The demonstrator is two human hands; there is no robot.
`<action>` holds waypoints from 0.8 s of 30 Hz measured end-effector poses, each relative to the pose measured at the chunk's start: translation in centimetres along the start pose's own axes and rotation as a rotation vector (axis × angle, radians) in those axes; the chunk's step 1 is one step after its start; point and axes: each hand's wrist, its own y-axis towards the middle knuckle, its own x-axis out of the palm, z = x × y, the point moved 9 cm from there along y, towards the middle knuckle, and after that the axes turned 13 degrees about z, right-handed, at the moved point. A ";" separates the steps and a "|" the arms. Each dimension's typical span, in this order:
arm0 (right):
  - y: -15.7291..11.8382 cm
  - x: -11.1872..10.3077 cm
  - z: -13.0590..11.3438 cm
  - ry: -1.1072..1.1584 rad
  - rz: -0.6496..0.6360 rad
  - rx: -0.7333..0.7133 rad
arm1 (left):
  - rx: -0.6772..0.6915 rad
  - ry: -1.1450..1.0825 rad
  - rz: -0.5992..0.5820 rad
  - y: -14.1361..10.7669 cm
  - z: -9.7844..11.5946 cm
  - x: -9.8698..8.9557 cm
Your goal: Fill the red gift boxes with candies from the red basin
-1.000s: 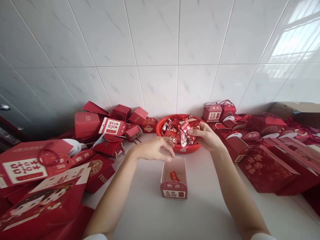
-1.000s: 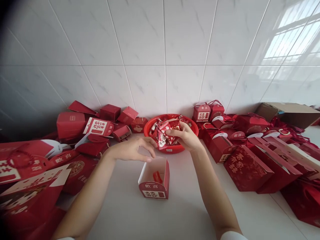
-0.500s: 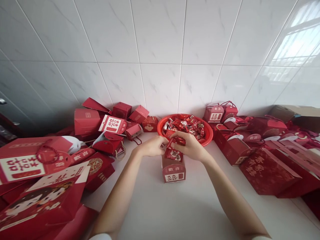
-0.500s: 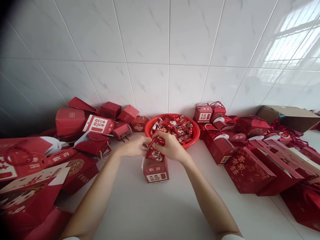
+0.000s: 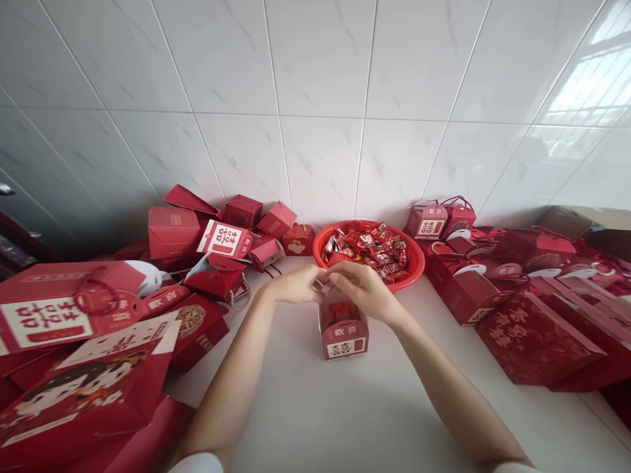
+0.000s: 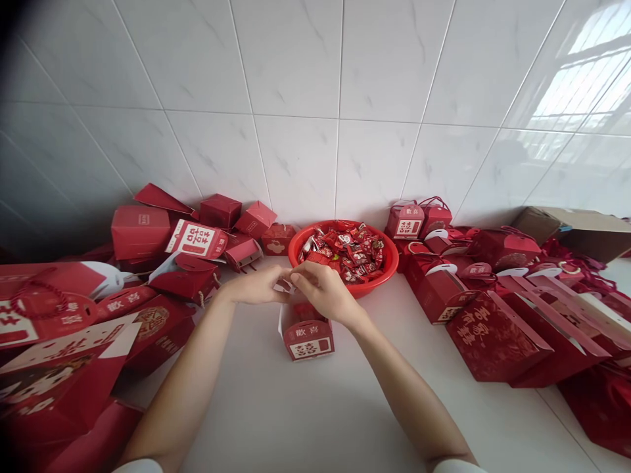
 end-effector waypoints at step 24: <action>-5.4 -2.8 -0.6 -0.381 -0.329 -0.119 | 0.005 0.118 -0.224 -1.8 -0.5 -0.2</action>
